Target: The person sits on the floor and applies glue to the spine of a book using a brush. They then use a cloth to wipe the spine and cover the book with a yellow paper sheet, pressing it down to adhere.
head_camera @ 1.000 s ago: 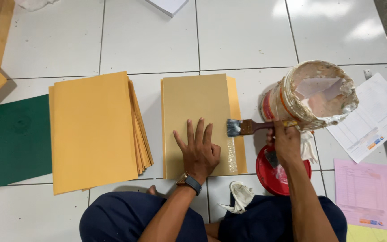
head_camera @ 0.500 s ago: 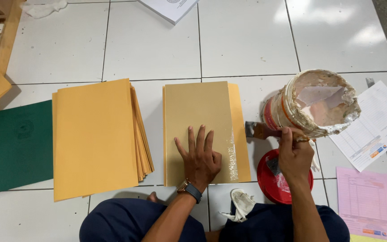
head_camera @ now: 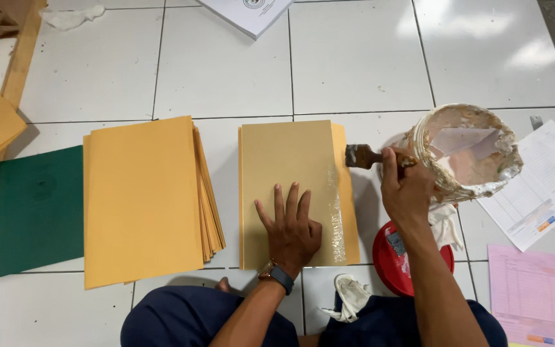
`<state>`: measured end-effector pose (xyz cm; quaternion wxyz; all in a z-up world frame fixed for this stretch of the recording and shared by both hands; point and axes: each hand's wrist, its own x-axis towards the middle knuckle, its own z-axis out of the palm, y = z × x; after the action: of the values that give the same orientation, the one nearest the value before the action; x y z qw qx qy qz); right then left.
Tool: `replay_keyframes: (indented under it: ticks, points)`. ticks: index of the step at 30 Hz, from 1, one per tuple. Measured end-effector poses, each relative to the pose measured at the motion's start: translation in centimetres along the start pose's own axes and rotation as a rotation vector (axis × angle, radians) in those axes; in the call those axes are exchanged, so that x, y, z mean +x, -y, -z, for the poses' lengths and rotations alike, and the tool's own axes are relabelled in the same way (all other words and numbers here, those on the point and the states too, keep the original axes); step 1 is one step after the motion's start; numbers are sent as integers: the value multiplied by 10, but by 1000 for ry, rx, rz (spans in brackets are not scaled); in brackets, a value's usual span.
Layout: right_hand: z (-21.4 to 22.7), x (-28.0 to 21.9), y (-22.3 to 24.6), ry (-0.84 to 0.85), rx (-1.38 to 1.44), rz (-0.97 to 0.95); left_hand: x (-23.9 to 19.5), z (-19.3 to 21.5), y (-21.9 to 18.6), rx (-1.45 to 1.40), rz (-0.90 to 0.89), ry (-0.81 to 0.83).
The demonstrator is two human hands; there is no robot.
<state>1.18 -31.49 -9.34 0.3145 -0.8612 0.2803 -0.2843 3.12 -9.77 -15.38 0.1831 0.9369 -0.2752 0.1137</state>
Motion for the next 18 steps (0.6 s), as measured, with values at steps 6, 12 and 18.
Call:
replay_keyframes:
  ticks: [6, 12, 18]
  points:
    - [-20, 21, 20, -3, -88, 395, 4, 6, -1, 13, -10, -4]
    - [-52, 27, 35, 92, -132, 404, 6, 3, 0, 2, 16, 24]
    - [-10, 51, 60, 229, -55, 67, 5, 5, 0, -20, 11, 29]
